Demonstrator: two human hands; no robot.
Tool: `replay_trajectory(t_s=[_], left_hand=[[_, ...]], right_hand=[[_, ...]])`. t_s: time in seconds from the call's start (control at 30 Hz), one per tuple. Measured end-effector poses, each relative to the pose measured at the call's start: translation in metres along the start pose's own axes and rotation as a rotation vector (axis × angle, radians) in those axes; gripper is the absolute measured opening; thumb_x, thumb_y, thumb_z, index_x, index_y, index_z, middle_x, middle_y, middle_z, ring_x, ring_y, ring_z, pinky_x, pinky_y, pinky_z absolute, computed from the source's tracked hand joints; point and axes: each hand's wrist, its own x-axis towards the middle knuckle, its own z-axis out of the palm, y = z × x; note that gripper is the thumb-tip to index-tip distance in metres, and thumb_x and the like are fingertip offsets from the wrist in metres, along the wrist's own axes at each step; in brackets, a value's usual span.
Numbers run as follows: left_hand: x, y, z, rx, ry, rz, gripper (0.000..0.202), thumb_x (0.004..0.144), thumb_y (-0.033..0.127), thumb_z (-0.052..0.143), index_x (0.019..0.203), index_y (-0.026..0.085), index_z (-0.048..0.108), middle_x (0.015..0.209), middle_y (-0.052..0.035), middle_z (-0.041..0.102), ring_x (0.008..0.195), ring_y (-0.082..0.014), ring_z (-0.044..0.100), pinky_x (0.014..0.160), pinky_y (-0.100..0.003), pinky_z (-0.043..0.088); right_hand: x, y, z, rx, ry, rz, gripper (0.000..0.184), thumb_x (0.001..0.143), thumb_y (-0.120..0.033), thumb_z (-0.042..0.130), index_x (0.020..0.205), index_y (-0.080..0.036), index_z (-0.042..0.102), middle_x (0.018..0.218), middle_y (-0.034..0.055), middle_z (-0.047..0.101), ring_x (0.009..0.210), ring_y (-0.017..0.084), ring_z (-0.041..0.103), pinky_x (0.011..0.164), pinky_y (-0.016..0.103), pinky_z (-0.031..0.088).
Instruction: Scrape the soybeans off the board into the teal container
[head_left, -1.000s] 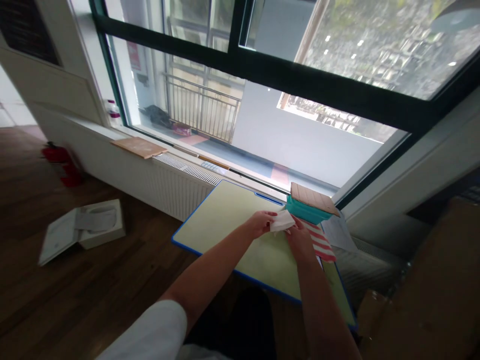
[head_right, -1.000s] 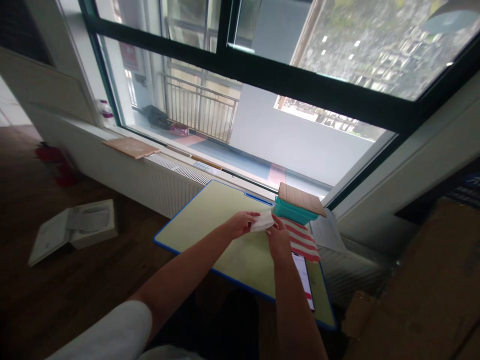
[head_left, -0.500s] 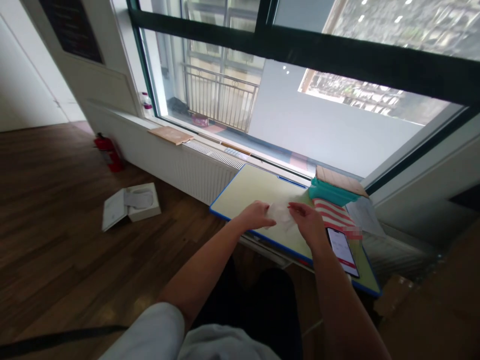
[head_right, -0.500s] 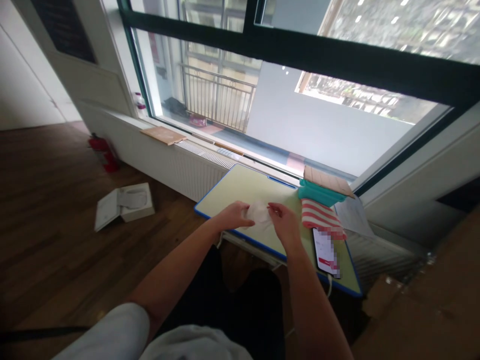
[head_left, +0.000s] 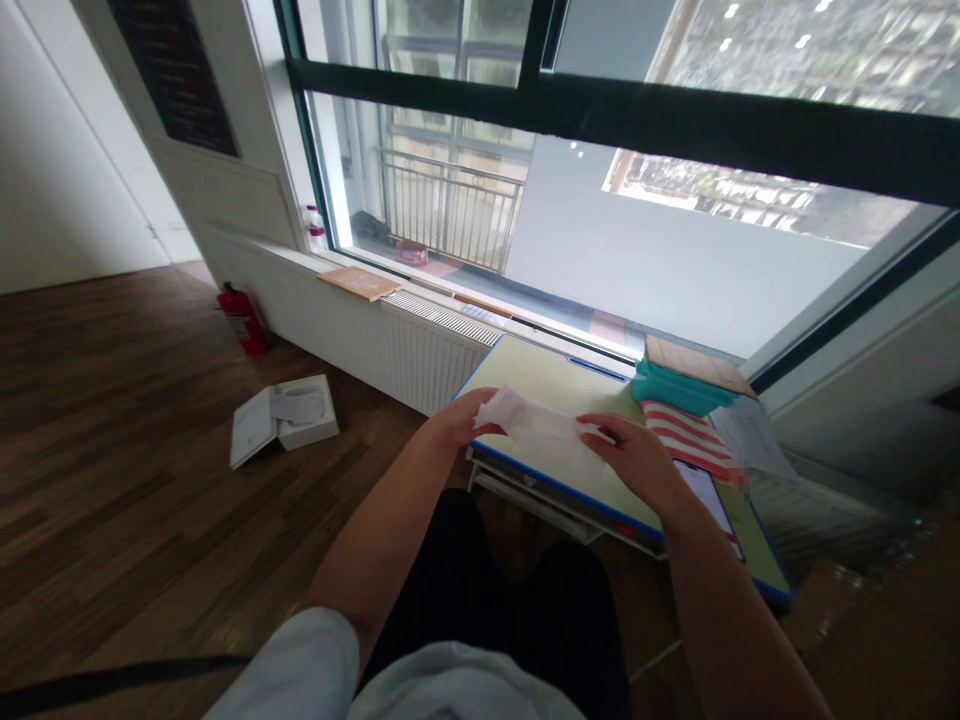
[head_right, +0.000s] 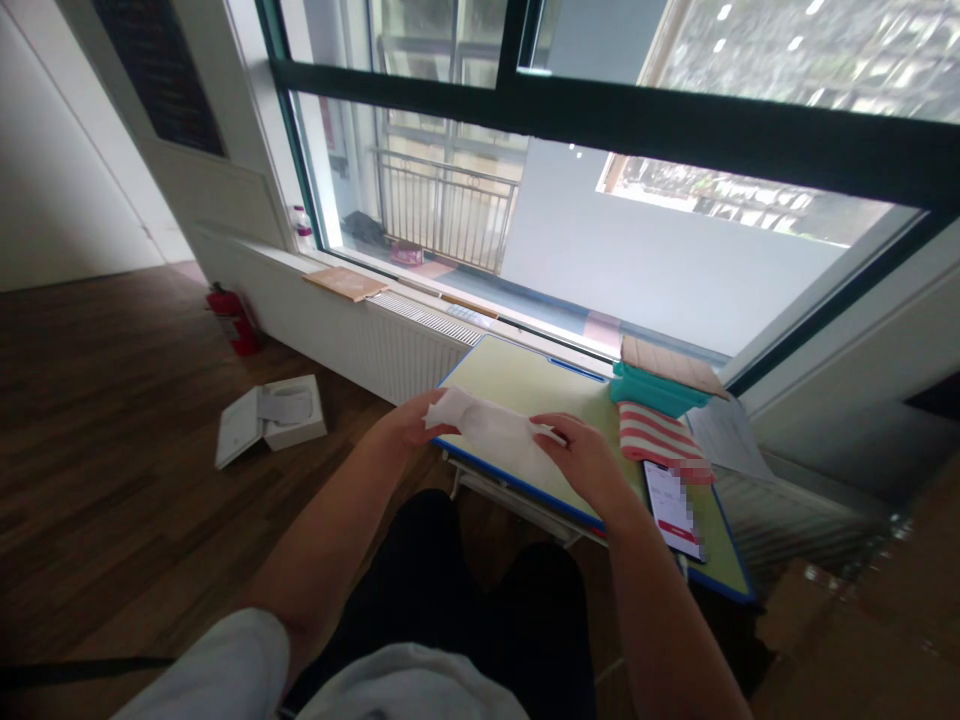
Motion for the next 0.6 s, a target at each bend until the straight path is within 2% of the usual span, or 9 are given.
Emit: replay_trajectory(t_s=[0.07,0.17,0.23,0.33,0.47,0.53,0.6], left_hand=[[0.001,-0.002,-0.004,-0.179,-0.07,-0.04,0.028,0.062,0.041,0.058,0.076,0.016,0.057,0.072,-0.0067,0.061,0.072,-0.0217,0.059,0.068,-0.037,0.047],[0.005,-0.004,-0.002,-0.466,-0.194,-0.151,0.031,0.066,0.04,0.057,0.084,0.015,0.058,0.073,-0.0079,0.063,0.072,-0.0242,0.062,0.067,-0.04,0.048],[0.007,-0.004,0.003,-0.564,-0.196,-0.209,0.024,0.07,0.033,0.056,0.085,0.015,0.058,0.075,-0.0076,0.065,0.074,-0.0234,0.063,0.069,-0.039,0.049],[0.009,-0.002,0.011,-0.602,-0.146,-0.249,0.019,0.073,0.026,0.053,0.087,0.013,0.057,0.08,-0.0086,0.066,0.078,-0.0223,0.063,0.071,-0.038,0.049],[0.008,0.0,0.016,-0.567,-0.103,-0.247,0.018,0.073,0.023,0.053,0.087,0.012,0.058,0.081,-0.0097,0.065,0.078,-0.0221,0.062,0.071,-0.037,0.049],[0.005,0.001,0.018,-0.56,-0.105,-0.223,0.022,0.074,0.029,0.053,0.087,0.013,0.059,0.081,-0.0104,0.065,0.079,-0.0227,0.062,0.072,-0.037,0.048],[0.001,0.003,0.022,-0.551,-0.143,-0.171,0.03,0.075,0.037,0.05,0.089,0.014,0.06,0.086,-0.0114,0.065,0.079,-0.0225,0.062,0.072,-0.036,0.048]], right_hand=[[-0.004,-0.003,0.001,0.019,0.005,-0.021,0.026,0.081,-0.037,0.052,0.099,-0.023,0.067,0.095,0.0039,0.067,0.078,0.017,0.062,0.069,0.029,0.05],[-0.011,-0.012,0.01,-0.094,0.157,-0.095,0.026,0.083,-0.037,0.05,0.098,-0.024,0.067,0.11,0.0061,0.063,0.098,0.021,0.057,0.084,0.037,0.047],[-0.015,-0.019,0.02,-0.181,0.243,-0.173,0.029,0.08,-0.039,0.055,0.102,-0.024,0.066,0.118,0.0075,0.059,0.106,0.024,0.052,0.092,0.042,0.042],[-0.017,-0.026,0.034,-0.156,0.211,-0.208,0.033,0.078,-0.04,0.058,0.105,-0.023,0.064,0.111,0.008,0.062,0.102,0.023,0.054,0.091,0.041,0.044],[-0.013,-0.025,0.045,0.021,0.111,-0.072,0.025,0.082,-0.036,0.052,0.096,-0.021,0.066,0.092,0.0065,0.067,0.08,0.017,0.061,0.072,0.032,0.05],[-0.011,-0.024,0.048,0.111,0.08,0.016,0.024,0.08,-0.036,0.053,0.092,-0.021,0.067,0.085,0.0053,0.068,0.07,0.016,0.061,0.064,0.028,0.049],[-0.01,-0.022,0.051,0.186,0.098,0.119,0.025,0.077,-0.039,0.056,0.088,-0.02,0.067,0.078,0.0043,0.069,0.067,0.016,0.061,0.062,0.028,0.048]])
